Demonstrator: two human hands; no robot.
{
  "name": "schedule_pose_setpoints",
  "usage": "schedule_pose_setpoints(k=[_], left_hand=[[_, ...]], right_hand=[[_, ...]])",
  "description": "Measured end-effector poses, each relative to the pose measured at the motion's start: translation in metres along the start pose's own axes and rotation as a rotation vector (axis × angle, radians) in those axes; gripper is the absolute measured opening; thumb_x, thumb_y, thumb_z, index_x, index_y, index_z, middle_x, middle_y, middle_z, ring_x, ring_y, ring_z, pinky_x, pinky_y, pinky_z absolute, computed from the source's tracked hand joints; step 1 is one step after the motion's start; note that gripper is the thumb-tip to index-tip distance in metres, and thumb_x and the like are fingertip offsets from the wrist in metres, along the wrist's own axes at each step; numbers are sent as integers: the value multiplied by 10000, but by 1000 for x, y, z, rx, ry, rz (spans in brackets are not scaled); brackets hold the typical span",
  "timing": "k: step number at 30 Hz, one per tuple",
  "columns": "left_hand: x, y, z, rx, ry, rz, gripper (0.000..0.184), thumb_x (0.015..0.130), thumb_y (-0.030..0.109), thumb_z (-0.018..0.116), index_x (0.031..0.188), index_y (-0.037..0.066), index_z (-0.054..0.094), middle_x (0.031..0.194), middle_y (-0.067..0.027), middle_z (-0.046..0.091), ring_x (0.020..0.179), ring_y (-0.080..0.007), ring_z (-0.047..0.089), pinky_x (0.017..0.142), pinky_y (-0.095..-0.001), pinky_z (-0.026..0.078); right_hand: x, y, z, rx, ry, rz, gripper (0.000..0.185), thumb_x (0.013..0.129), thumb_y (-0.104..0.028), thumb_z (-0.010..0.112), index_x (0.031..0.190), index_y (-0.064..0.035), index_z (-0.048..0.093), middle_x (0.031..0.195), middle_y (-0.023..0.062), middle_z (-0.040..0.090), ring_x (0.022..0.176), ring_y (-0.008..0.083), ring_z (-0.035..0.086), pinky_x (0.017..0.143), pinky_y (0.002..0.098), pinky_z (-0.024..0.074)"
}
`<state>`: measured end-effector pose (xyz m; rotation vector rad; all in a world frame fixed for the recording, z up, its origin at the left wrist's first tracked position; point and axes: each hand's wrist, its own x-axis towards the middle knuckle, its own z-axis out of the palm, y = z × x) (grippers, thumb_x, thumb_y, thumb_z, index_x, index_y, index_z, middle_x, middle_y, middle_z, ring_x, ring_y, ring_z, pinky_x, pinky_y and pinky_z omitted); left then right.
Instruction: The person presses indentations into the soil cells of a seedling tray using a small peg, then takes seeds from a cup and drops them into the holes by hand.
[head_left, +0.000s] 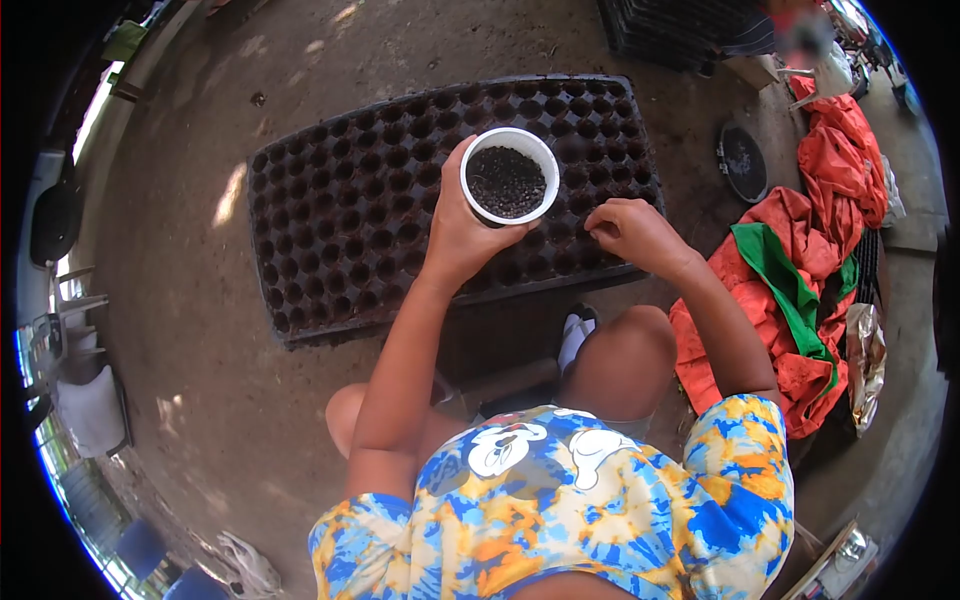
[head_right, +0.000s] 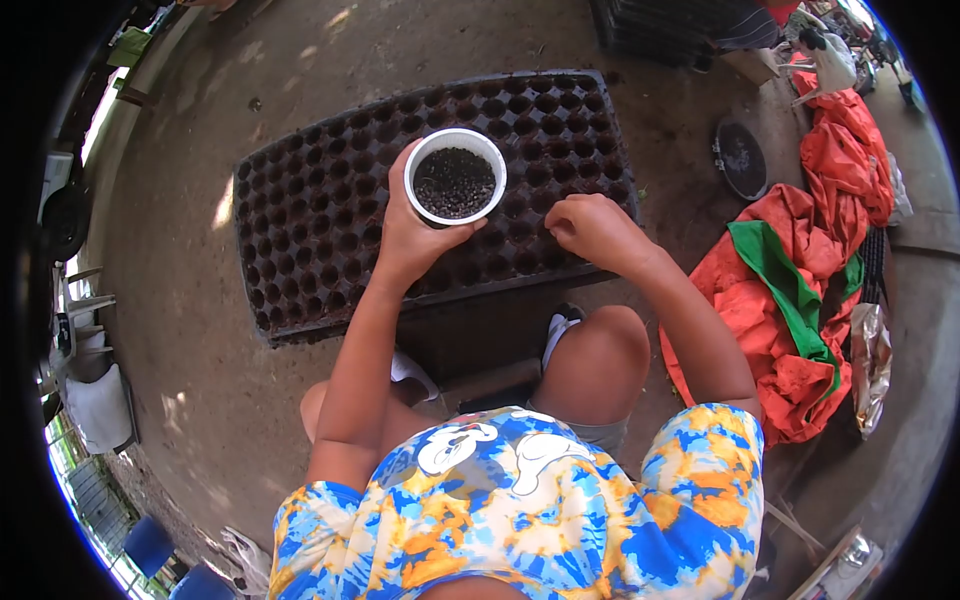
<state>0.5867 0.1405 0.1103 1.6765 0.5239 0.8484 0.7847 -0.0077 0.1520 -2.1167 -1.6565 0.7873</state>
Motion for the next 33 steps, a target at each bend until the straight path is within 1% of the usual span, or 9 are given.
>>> schedule_pose_setpoints(k=[3, 6, 12, 15, 18, 21, 27, 30, 33], left_hand=[[-1, -1, 1, -6, -3, -4, 989, 573, 86, 859, 1384, 30, 296, 1289, -110, 489, 1209, -204, 482, 1041, -341, 374], [-1, 2, 3, -18, -3, -11, 982, 566, 112, 862, 1377, 32, 313, 1289, -129, 484, 1199, -234, 500, 1016, -351, 401], [-1, 3, 4, -14, -5, -7, 981, 565, 110, 864, 1375, 30, 316, 1284, -128, 487, 1199, -229, 499, 1015, -349, 401], [-1, -1, 5, -25, -12, -1, 983, 564, 109, 864, 1375, 28, 315, 1280, -129, 489, 1197, -230, 499, 1013, -349, 401], [-1, -3, 6, -5, -23, -17, 998, 563, 72, 854, 1385, 20, 289, 1288, -112, 485, 1210, -207, 480, 1041, -342, 373], [-1, -1, 6, -20, -29, -31, 1006, 562, 68, 853, 1389, 21, 282, 1290, -113, 484, 1210, -207, 480, 1040, -341, 374], [-2, -3, 7, -42, -30, -33, 992, 569, 109, 857, 1383, 26, 297, 1280, -130, 493, 1190, -229, 504, 1009, -345, 405], [-1, 6, 7, -52, -56, -64, 1000, 565, 70, 850, 1389, 20, 286, 1285, -118, 491, 1210, -205, 482, 1035, -340, 379], [-4, 1, 11, -25, -81, -62, 1010, 565, 77, 849, 1397, 32, 278, 1290, -120, 489, 1211, -205, 480, 1031, -342, 382]], right_hand=[[-1, 1, -2, 31, -21, 42, 147, 772, -57, 633, 902, -14, 685, 887, 160, 666, 845, 322, 641, 752, 375, 513], [-1, 1, -2, 1, -23, 5, 141, 774, -59, 637, 898, -11, 685, 891, 159, 667, 839, 313, 645, 752, 372, 512], [7, 0, -5, 101, 34, 74, 136, 779, -67, 636, 894, -13, 683, 882, 160, 665, 820, 313, 646, 744, 373, 509], [16, 7, -1, 42, 94, -35, 127, 799, -52, 642, 911, 2, 670, 819, 136, 634, 723, 241, 632, 674, 325, 502], [17, 10, 1, -8, 47, -72, 127, 802, -50, 635, 914, -1, 671, 834, 139, 660, 738, 258, 648, 679, 331, 506], [11, 9, 2, -2, -28, -68, 133, 805, -45, 627, 924, -13, 676, 839, 144, 684, 761, 271, 671, 691, 334, 513], [13, -3, -8, -5, 47, 31, 142, 806, -45, 631, 938, -30, 680, 820, 149, 691, 775, 269, 685, 695, 332, 521], [17, -2, -13, -5, 156, -2, 118, 812, -40, 629, 920, -26, 674, 820, 139, 683, 736, 269, 674, 673, 334, 518], [23, -41, -32, 43, 295, -169, 98, 784, -79, 640, 868, -38, 670, 836, 146, 652, 788, 310, 643, 703, 386, 517]])
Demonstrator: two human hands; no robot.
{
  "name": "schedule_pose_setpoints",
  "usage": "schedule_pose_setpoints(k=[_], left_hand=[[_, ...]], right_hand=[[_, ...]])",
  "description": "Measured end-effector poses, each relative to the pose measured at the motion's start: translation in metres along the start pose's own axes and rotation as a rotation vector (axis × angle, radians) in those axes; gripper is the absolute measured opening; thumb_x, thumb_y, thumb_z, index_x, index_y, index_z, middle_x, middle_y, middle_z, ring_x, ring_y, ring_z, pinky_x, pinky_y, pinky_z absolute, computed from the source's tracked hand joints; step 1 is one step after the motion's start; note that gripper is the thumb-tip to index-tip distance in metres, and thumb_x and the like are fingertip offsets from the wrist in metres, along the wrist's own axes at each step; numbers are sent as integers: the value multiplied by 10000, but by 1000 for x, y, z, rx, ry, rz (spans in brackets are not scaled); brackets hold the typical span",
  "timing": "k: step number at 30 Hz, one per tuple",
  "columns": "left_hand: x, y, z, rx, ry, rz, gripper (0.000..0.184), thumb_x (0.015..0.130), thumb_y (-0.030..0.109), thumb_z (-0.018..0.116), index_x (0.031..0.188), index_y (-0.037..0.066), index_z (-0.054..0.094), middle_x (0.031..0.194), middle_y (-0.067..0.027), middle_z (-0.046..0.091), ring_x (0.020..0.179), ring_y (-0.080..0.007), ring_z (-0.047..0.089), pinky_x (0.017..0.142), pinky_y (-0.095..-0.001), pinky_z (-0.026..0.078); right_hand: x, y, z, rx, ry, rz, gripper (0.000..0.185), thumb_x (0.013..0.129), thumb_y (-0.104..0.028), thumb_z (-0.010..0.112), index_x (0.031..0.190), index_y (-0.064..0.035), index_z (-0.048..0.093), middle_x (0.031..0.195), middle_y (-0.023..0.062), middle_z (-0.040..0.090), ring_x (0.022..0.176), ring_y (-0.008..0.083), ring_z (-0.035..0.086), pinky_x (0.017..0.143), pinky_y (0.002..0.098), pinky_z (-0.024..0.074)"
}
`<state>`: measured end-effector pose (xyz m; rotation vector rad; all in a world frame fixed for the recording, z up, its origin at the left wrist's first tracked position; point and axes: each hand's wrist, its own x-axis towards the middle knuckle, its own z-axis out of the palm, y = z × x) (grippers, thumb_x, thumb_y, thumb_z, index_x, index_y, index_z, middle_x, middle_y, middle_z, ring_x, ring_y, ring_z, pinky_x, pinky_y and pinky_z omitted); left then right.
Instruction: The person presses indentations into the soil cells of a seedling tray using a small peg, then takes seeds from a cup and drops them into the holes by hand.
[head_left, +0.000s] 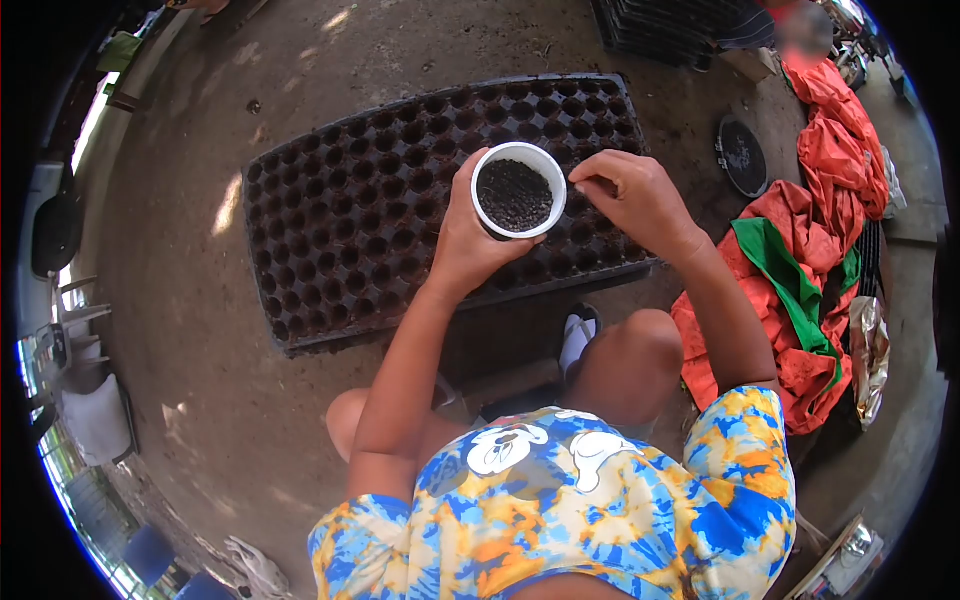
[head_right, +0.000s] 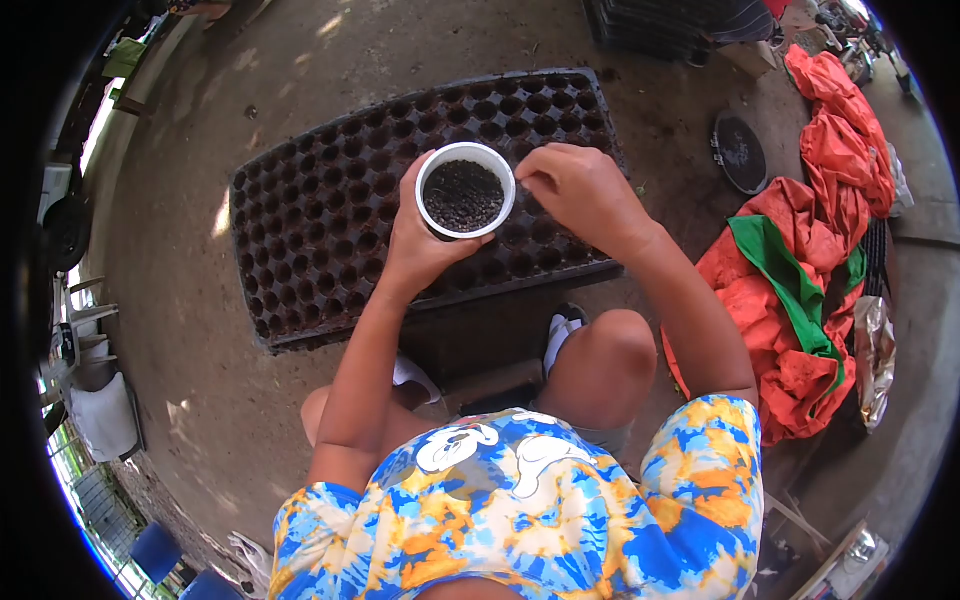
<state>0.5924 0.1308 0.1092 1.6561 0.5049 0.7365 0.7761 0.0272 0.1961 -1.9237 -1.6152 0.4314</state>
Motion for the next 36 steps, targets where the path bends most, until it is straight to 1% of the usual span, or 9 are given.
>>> schedule_pose_setpoints(k=[3, 4, 7, 11, 13, 15, 18, 27, 36], left_hand=[[-2, 5, 11, -79, -17, -22, 980, 565, 140, 862, 1374, 43, 319, 1280, -126, 484, 1192, -248, 500, 1002, -357, 409], [-2, 4, 13, -33, -21, -8, 986, 558, 148, 867, 1374, 47, 322, 1284, -130, 479, 1191, -265, 499, 1000, -364, 408], [-3, 3, 14, 22, -31, 13, 998, 548, 148, 872, 1375, 51, 321, 1289, -131, 474, 1186, -273, 501, 998, -368, 410], [-2, 3, 12, -4, -2, -21, 1004, 548, 140, 869, 1377, 48, 311, 1284, -133, 475, 1187, -261, 502, 1005, -364, 406], [0, 4, 6, -9, 11, -12, 999, 553, 134, 865, 1378, 46, 309, 1282, -131, 477, 1190, -251, 500, 1008, -360, 404], [1, 0, -1, 3, 35, 6, 993, 558, 125, 860, 1378, 44, 307, 1280, -128, 479, 1193, -242, 498, 1012, -355, 403], [3, -4, -9, 25, 73, 31, 977, 572, 101, 848, 1380, 34, 302, 1278, -123, 484, 1200, -227, 494, 1018, -345, 399], [2, -5, -8, 18, 76, 46, 979, 573, 102, 850, 1381, 33, 301, 1284, -127, 481, 1197, -229, 497, 1019, -347, 397], [3, -4, -7, -11, 66, 56, 978, 575, 93, 850, 1381, 33, 299, 1276, -124, 489, 1192, -223, 499, 1017, -342, 399]], right_hand=[[6, -14, 23, -149, -86, -228, 83, 780, -90, 654, 845, -39, 656, 851, 128, 635, 795, 312, 630, 692, 400, 519], [9, -15, 32, -196, -80, -301, 149, 764, -92, 674, 906, -51, 661, 840, 114, 620, 741, 323, 625, 669, 408, 517], [16, -20, 37, -328, -257, -219, 162, 759, -85, 673, 917, -51, 655, 839, 118, 620, 747, 326, 625, 680, 413, 518], [23, -19, 21, 3, -168, -178, 119, 743, -47, 641, 860, -26, 642, 848, 154, 641, 771, 319, 643, 662, 407, 516], [20, -12, 6, 142, -128, -22, 136, 770, -71, 643, 893, -13, 642, 786, 143, 642, 724, 267, 642, 671, 349, 507], [15, -3, -2, 168, -197, 225, 139, 786, -90, 657, 889, 2, 639, 789, 130, 662, 734, 209, 649, 684, 323, 502], [3, 33, 14, 173, -281, 321, 152, 804, -104, 656, 900, 13, 643, 799, 119, 679, 752, 170, 651, 703, 305, 500], [-7, 61, 28, 226, -272, 347, 168, 809, -120, 661, 925, 1, 650, 799, 111, 681, 771, 165, 651, 734, 305, 502], [13, 62, 25, 124, -182, 303, 173, 809, -115, 656, 942, -4, 655, 851, 141, 688, 814, 230, 673, 748, 330, 510]])
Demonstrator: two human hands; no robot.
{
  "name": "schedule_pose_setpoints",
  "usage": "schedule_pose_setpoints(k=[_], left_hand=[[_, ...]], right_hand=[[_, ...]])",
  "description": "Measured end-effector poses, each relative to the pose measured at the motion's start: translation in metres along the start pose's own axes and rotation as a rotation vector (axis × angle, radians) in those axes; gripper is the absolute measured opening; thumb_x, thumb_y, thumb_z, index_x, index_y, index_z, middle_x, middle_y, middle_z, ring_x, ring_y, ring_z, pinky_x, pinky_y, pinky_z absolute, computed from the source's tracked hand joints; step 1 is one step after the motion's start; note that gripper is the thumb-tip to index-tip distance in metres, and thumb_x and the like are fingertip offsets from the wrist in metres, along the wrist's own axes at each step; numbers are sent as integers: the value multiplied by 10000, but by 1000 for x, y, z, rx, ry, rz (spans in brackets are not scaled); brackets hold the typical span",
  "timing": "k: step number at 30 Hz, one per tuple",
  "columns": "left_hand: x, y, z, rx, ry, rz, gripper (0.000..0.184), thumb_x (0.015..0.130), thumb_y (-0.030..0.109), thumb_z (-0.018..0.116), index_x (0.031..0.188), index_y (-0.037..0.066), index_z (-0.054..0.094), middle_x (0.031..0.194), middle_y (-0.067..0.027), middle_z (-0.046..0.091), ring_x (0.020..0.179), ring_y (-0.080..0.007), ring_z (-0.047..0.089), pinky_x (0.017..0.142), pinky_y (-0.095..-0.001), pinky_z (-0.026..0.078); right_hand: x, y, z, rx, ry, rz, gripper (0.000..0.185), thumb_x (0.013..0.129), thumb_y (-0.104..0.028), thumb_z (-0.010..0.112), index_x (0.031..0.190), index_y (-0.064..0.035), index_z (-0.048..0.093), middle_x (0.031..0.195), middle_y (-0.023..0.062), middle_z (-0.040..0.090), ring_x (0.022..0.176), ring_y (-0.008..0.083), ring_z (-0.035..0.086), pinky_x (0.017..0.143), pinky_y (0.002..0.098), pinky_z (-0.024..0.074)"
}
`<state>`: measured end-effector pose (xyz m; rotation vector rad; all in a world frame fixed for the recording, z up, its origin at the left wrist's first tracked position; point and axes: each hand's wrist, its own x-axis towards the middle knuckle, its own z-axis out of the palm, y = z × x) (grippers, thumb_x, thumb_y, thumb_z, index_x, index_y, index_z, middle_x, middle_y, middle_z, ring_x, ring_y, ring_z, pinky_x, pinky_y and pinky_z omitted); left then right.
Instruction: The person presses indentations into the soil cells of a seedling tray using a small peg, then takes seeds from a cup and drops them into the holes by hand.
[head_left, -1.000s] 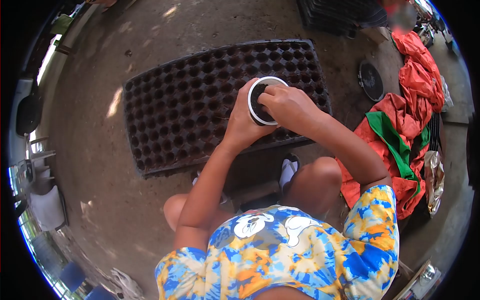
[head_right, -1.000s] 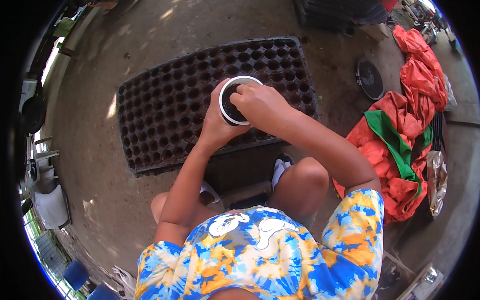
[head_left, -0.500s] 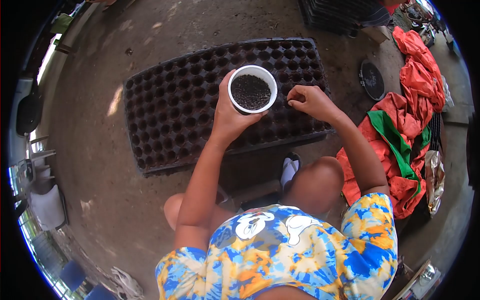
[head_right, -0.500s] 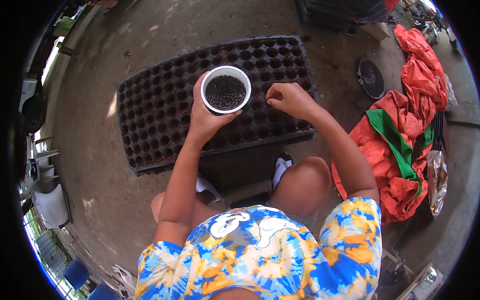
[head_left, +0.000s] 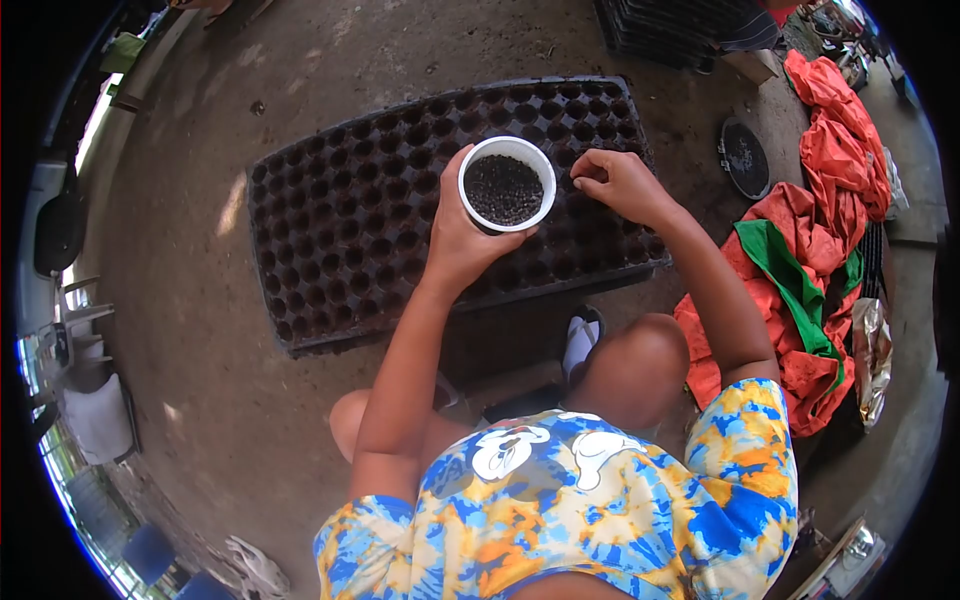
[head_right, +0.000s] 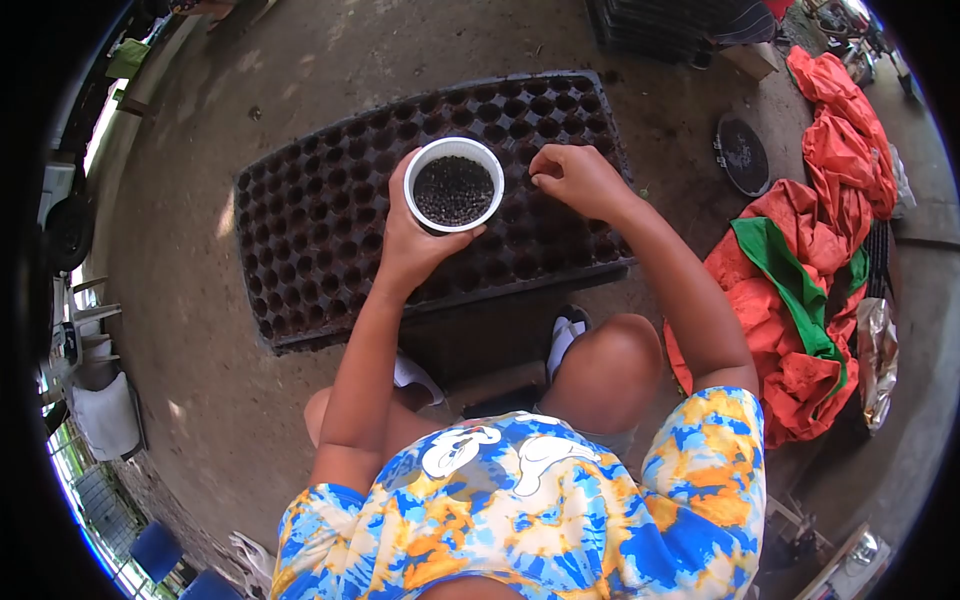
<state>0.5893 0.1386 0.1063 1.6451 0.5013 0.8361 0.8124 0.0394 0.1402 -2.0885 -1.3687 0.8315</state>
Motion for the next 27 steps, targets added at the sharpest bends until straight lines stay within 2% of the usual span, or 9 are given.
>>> schedule_pose_setpoints(k=[12, 18, 21, 24, 25, 27], left_hand=[[1, 2, -2, -5, 10, -37, 983, 573, 85, 851, 1382, 34, 295, 1266, -122, 503, 1179, -219, 511, 1012, -340, 406], [0, -3, -1, -2, 11, -16, 987, 569, 89, 853, 1383, 34, 298, 1273, -122, 498, 1185, -221, 508, 1013, -341, 405], [0, -6, 1, -24, 5, -40, 991, 567, 103, 858, 1382, 32, 299, 1270, -123, 500, 1185, -220, 508, 1012, -342, 407], [-1, -4, 3, 36, -9, -31, 994, 566, 121, 864, 1383, 45, 303, 1266, -122, 507, 1182, -226, 512, 1005, -346, 411], [-1, 0, 4, 39, -19, -65, 999, 565, 126, 865, 1386, 51, 301, 1267, -123, 506, 1183, -229, 512, 1003, -347, 412], [-1, 12, 9, 43, -48, -124, 1009, 563, 135, 867, 1392, 62, 296, 1271, -126, 505, 1184, -234, 511, 998, -351, 414]], right_hand=[[6, 5, -7, -232, 6, -178, 186, 762, -85, 686, 937, -21, 683, 875, 154, 677, 848, 304, 652, 763, 371, 504], [17, -12, -12, -216, 29, -93, 159, 762, -88, 686, 903, -16, 676, 900, 151, 670, 835, 317, 644, 754, 384, 504], [20, -8, -11, -304, 240, -259, 118, 774, -85, 673, 867, -13, 666, 896, 139, 664, 812, 328, 637, 731, 396, 503], [3, -55, -16, -154, 275, -388, 113, 792, -95, 652, 874, -21, 674, 868, 128, 656, 812, 322, 635, 725, 396, 510], [-2, -70, -10, -162, 210, -436, 93, 784, -77, 644, 857, -32, 681, 826, 118, 644, 818, 310, 634, 715, 392, 519], [-8, -77, 14, -294, 92, -524, 87, 756, -50, 643, 837, -34, 668, 859, 117, 645, 842, 301, 638, 705, 389, 529]])
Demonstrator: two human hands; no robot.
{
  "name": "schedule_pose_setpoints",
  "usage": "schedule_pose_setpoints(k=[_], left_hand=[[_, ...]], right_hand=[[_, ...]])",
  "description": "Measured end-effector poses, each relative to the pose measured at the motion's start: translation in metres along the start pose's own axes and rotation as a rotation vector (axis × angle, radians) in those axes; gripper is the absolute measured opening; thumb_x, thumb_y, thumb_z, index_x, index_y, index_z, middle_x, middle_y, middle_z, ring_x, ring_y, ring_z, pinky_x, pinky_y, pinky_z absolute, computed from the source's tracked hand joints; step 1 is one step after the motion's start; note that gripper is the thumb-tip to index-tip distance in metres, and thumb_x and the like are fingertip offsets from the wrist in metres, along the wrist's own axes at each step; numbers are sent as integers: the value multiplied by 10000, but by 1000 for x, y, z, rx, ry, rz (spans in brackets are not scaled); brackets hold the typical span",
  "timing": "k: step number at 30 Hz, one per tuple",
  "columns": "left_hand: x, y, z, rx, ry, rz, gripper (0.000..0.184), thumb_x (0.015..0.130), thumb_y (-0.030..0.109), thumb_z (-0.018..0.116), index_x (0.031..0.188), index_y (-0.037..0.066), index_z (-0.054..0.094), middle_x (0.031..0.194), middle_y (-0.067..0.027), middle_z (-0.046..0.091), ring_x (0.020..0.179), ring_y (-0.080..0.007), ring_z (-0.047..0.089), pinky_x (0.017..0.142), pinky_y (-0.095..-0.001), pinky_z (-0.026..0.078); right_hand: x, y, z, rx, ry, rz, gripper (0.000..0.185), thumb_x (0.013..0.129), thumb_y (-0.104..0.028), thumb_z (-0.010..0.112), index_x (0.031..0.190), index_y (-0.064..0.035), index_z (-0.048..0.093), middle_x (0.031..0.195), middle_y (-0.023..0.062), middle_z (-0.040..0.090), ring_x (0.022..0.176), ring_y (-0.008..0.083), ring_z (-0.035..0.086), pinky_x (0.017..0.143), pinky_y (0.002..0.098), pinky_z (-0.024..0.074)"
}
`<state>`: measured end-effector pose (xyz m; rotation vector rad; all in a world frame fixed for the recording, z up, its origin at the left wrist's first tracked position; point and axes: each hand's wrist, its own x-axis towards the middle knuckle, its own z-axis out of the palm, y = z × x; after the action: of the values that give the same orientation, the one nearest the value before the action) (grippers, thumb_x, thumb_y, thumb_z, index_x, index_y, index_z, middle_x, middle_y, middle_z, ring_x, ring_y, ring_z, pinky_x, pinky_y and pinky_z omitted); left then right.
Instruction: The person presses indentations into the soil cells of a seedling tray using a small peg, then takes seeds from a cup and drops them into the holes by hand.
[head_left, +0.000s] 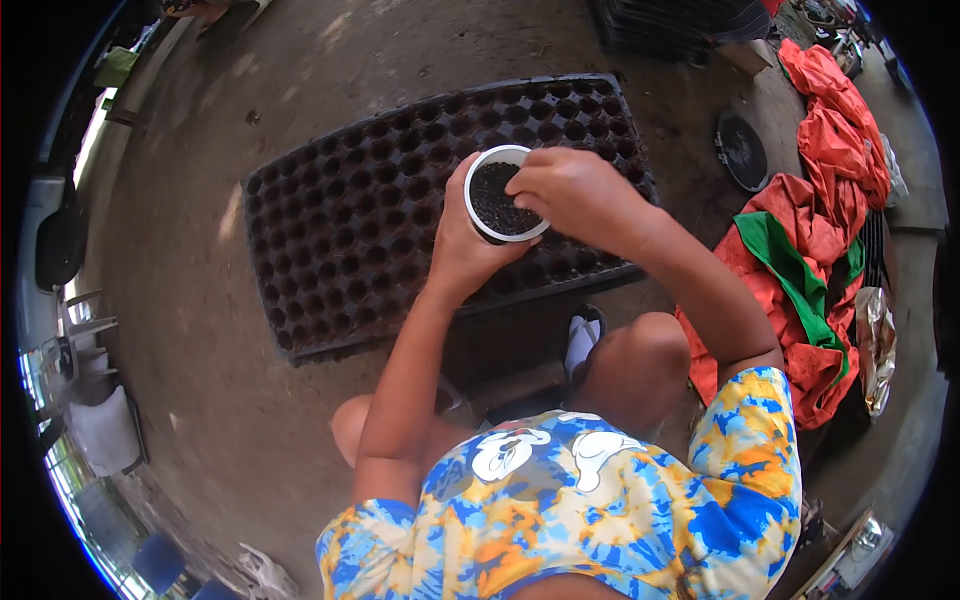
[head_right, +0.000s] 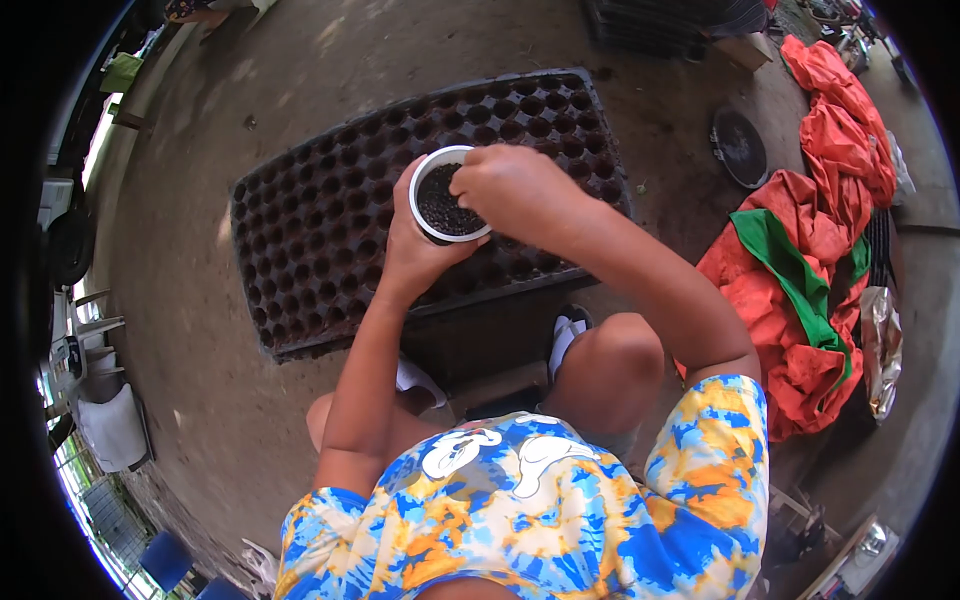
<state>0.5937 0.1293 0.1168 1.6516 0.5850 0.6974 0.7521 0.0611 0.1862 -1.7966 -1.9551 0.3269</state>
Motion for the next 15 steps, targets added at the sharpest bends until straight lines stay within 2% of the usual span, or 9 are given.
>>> schedule_pose_setpoints(k=[3, 6, 8, 9, 10, 12, 15], left_hand=[[-3, 4, 4, 20, -4, 14, 1024, 561, 138, 870, 1398, 73, 285, 1273, -126, 508, 1175, -247, 518, 988, -359, 422], [-2, 2, 4, 2, 11, 35, 1012, 561, 122, 868, 1388, 54, 289, 1261, -127, 513, 1169, -250, 521, 989, -357, 422], [-1, -2, 5, -47, 22, 57, 1008, 561, 110, 865, 1385, 42, 288, 1259, -128, 511, 1172, -243, 518, 994, -352, 419], [1, -4, 4, -37, 28, 83, 1006, 562, 105, 863, 1385, 39, 287, 1259, -128, 512, 1171, -238, 519, 995, -350, 419], [2, -7, 1, -26, 35, 107, 1005, 563, 99, 861, 1385, 35, 286, 1259, -127, 512, 1171, -233, 520, 996, -348, 418], [3, -10, -6, -23, 57, 123, 1001, 564, 90, 858, 1384, 33, 287, 1259, -126, 514, 1170, -225, 521, 998, -345, 417], [6, -12, -12, -81, 89, 107, 999, 562, 75, 853, 1383, 35, 287, 1262, -123, 514, 1170, -213, 524, 1001, -342, 414]], right_hand=[[3, -9, 17, -152, -105, -53, 95, 794, -103, 643, 862, -37, 642, 866, 117, 627, 779, 306, 637, 693, 392, 528], [9, -12, 11, 34, -146, 68, 90, 784, -76, 639, 860, -29, 636, 845, 121, 623, 758, 304, 634, 672, 385, 524], [14, -2, -3, 183, 6, -29, 101, 777, -48, 642, 872, -16, 630, 827, 123, 624, 731, 279, 639, 646, 355, 518], [16, 6, -10, 231, 85, 4, 111, 780, -29, 653, 885, -4, 630, 817, 114, 641, 717, 222, 648, 646, 317, 510], [16, 12, -21, 288, 112, 126, 101, 795, -30, 654, 888, 2, 634, 794, 100, 657, 719, 173, 648, 665, 288, 507], [19, 38, -30, 253, 21, 346, 158, 773, -57, 643, 921, -6, 662, 818, 142, 678, 793, 255, 661, 734, 330, 516], [9, 87, -8, 223, -88, 412, 168, 778, -53, 641, 937, -7, 672, 863, 137, 695, 823, 251, 669, 757, 335, 514]])
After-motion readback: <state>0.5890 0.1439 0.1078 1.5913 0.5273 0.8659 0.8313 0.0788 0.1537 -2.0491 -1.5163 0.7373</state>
